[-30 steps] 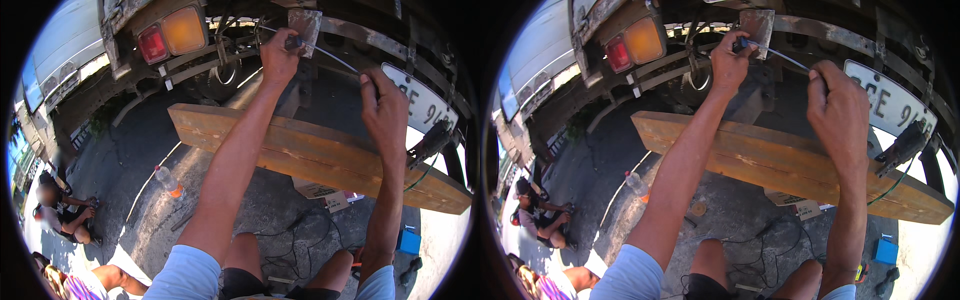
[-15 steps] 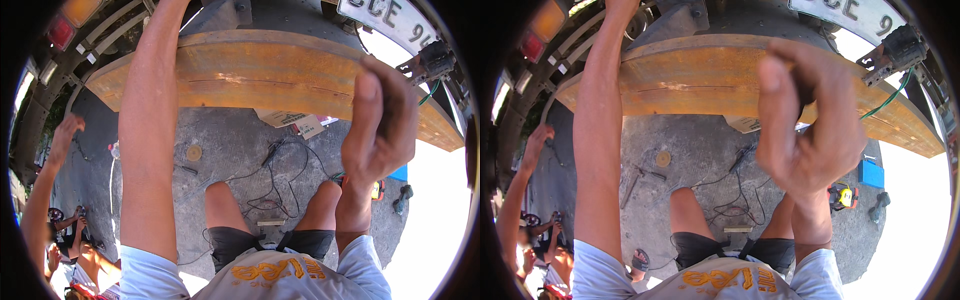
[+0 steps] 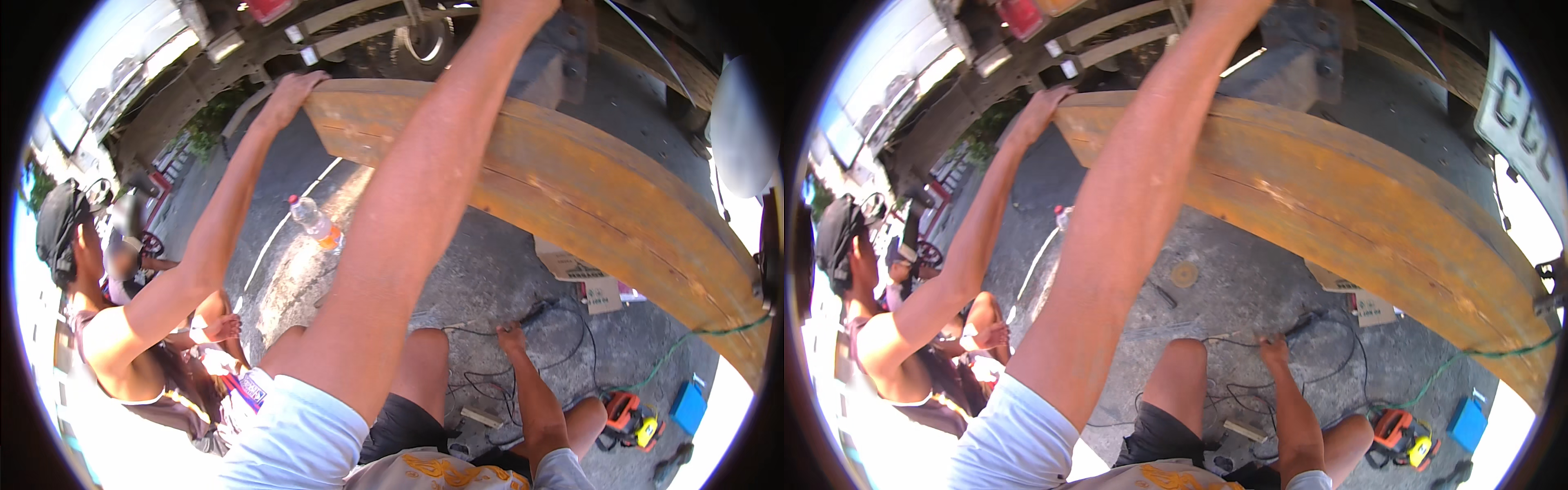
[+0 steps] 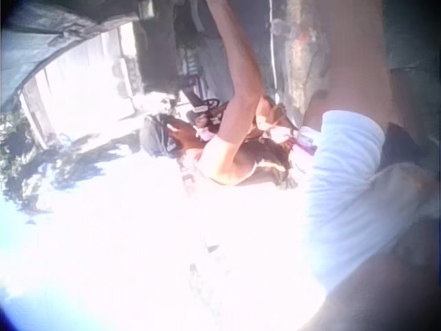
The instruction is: The person welds a metal bracket onto the rear frame of a vehicle using a welding torch while another person holds a wooden plank in place. The person adjusts their position and protective eyewear during the process.
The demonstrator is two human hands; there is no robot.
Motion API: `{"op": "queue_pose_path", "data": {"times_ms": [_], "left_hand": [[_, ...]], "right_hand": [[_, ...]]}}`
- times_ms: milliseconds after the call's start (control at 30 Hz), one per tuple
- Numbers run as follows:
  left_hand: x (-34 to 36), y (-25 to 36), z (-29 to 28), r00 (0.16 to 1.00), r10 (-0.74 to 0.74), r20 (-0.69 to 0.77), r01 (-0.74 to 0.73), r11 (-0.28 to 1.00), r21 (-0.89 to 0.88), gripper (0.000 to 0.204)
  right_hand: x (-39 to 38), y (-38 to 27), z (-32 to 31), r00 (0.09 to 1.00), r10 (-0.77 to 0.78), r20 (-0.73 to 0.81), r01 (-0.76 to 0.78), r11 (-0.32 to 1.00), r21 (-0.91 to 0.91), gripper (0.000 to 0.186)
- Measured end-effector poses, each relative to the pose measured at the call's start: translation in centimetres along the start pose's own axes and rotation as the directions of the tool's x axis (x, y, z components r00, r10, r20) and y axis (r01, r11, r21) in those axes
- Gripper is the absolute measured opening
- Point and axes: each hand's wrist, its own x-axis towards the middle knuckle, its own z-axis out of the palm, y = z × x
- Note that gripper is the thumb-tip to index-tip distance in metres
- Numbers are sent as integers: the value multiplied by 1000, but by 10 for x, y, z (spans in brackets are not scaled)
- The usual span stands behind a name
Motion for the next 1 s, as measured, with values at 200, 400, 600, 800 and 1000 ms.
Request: {"op": "queue_pose_path", "data": {"times_ms": [200, 400, 600, 800, 1000], "left_hand": [[-7, 19, -32, 972, 236, -14, -235, 971, 52, 29], [-42, -110, -338, 600, -62, 798, -647, 549, 529, 35], [-47, -192, -370, 660, -58, 749, -601, 558, 572, 34], [-47, -168, -363, 694, -107, 712, -520, 609, 599, 40], [-19, -80, -135, 970, 34, 241, -113, 939, 325, 26]], "right_hand": [[42, 13, 3, 996, 94, 0, -94, 995, -33, 85], [46, 5, -5, 988, 141, -55, -134, 983, 123, 67], [3, -5, -56, 984, -110, -139, 91, 986, -138, 53], [-40, -22, -112, 997, -72, 29, 4, 425, 905, 90], [-72, -24, -139, 957, -240, 163, -102, 246, 964, 52]]}}
